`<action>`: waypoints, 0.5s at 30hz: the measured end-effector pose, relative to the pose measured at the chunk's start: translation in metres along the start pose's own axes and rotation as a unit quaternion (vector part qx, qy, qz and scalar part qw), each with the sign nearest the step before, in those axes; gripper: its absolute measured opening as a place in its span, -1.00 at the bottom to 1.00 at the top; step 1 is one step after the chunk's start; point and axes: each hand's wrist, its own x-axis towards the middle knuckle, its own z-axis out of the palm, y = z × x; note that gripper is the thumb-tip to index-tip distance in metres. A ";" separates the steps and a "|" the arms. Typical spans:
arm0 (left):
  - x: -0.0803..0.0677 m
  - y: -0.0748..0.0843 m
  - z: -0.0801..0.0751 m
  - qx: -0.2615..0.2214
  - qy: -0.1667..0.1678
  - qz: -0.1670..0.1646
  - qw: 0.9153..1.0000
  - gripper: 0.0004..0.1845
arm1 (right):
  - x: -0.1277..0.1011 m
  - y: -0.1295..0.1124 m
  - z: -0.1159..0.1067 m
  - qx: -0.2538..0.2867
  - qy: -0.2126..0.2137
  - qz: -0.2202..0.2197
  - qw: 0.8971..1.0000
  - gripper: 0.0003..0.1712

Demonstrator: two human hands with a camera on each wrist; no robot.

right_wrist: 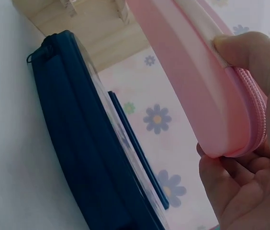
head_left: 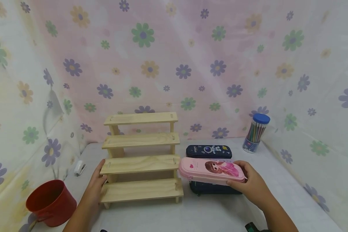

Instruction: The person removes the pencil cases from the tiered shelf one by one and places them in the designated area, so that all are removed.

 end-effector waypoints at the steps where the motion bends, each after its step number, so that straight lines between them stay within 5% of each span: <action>1: 0.000 0.000 0.000 0.002 -0.001 0.003 1.000 -0.24 | -0.001 0.001 -0.002 -0.004 -0.002 0.003 1.000 0.08; 15: 0.000 -0.003 -0.001 -0.006 -0.006 0.015 1.000 -0.24 | -0.016 0.022 -0.023 -0.013 -0.059 0.021 0.998 0.05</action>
